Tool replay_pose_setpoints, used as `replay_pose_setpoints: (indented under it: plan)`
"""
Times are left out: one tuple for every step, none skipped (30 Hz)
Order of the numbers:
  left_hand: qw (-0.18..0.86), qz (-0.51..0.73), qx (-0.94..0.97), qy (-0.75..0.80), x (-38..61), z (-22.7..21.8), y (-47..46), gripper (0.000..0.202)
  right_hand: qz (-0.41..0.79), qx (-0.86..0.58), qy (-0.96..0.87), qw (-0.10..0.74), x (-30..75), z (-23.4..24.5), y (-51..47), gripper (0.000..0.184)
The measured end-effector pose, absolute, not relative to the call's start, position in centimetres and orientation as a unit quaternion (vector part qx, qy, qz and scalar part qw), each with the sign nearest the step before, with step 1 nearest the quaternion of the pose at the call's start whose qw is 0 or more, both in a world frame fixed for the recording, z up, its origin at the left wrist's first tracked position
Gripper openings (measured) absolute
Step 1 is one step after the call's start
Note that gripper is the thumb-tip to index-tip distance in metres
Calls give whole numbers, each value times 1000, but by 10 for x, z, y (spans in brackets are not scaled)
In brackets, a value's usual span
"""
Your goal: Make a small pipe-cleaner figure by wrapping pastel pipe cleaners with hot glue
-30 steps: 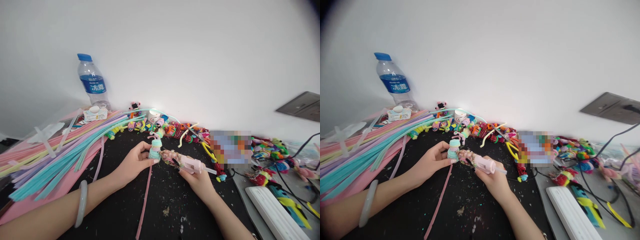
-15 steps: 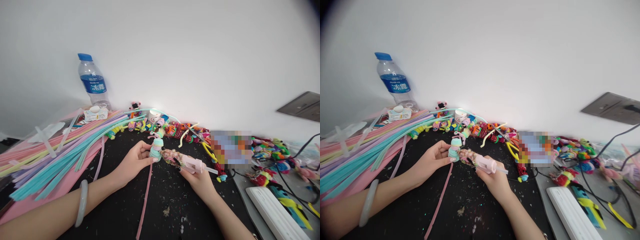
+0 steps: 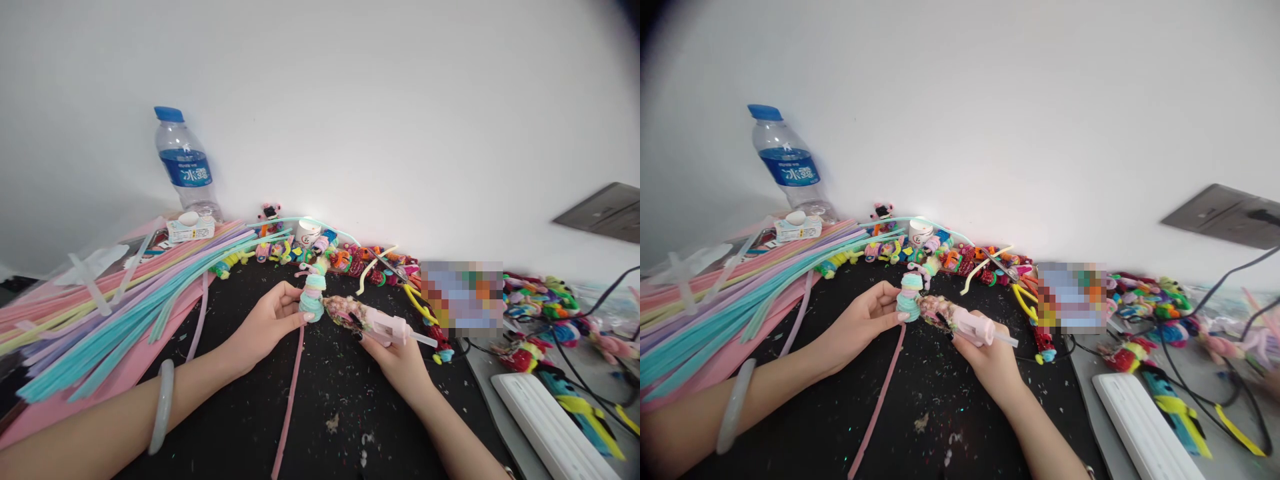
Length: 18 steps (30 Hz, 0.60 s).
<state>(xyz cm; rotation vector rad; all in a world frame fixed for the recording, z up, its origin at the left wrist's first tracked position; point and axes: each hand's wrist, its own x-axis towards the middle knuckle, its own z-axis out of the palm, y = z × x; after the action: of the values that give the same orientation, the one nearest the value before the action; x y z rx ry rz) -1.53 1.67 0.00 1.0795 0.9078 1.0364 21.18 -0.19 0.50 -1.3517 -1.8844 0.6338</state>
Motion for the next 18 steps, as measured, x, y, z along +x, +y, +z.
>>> replay_pose_setpoints:
  plan:
    - [641, 456, 473, 398, -15, 0, 17, 26, 244, -523, -732, 362, 212, 5, -2, 13]
    - [642, 457, 472, 397, -15, 0, 17, 26, 242, -521, -733, 364, 212, 5, -2, 13]
    - [642, 458, 471, 396, -15, 0, 17, 26, 241, -520, -734, 364, 212, 5, -1, 13]
    - [643, 459, 470, 394, -15, 0, 17, 26, 240, -520, -734, 365, 213, 4, -1, 13]
    - [644, 461, 469, 392, -15, 0, 17, 26, 241, -522, -733, 364, 213, 4, -1, 13]
    - [646, 463, 467, 389, -15, 0, 17, 26, 242, -524, -731, 365, 213, 4, -1, 13]
    - [648, 464, 466, 386, -15, 1, 17, 26, 243, -526, -728, 366, 213, 3, -1, 13]
    - [650, 465, 464, 383, -15, 1, 17, 26, 243, -528, -726, 367, 214, 3, -1, 13]
    - [652, 465, 463, 381, -14, 1, 17, 26, 242, -529, -725, 368, 214, 2, -1, 13]
    - [653, 464, 462, 379, -14, 1, 17, 26, 241, -530, -725, 368, 214, 2, -1, 13]
    - [655, 464, 462, 377, -14, 1, 17, 26, 240, -530, -726, 367, 214, 2, -1, 13]
    - [656, 464, 462, 374, -14, 1, 17, 26, 239, -530, -727, 365, 214, 2, -1, 13]
    - [657, 464, 462, 372, -14, 1, 17, 26, 240, -531, -727, 363, 214, 1, -1, 13]
    - [658, 464, 463, 371, -14, 1, 17, 26, 242, -531, -727, 362, 214, 1, -1, 13]
    - [658, 464, 463, 371, -14, 1, 16, 26, 245, -532, -726, 361, 214, 1, -1, 13]
    - [658, 464, 463, 372, -15, 1, 16, 26, 248, -531, -725, 361, 214, 1, -1, 13]
    - [656, 464, 463, 374, -15, 1, 16, 26, 251, -530, -725, 361, 215, 1, -1, 13]
    - [655, 464, 463, 376, -15, 1, 16, 27, 254, -529, -725, 360, 214, 1, -1, 13]
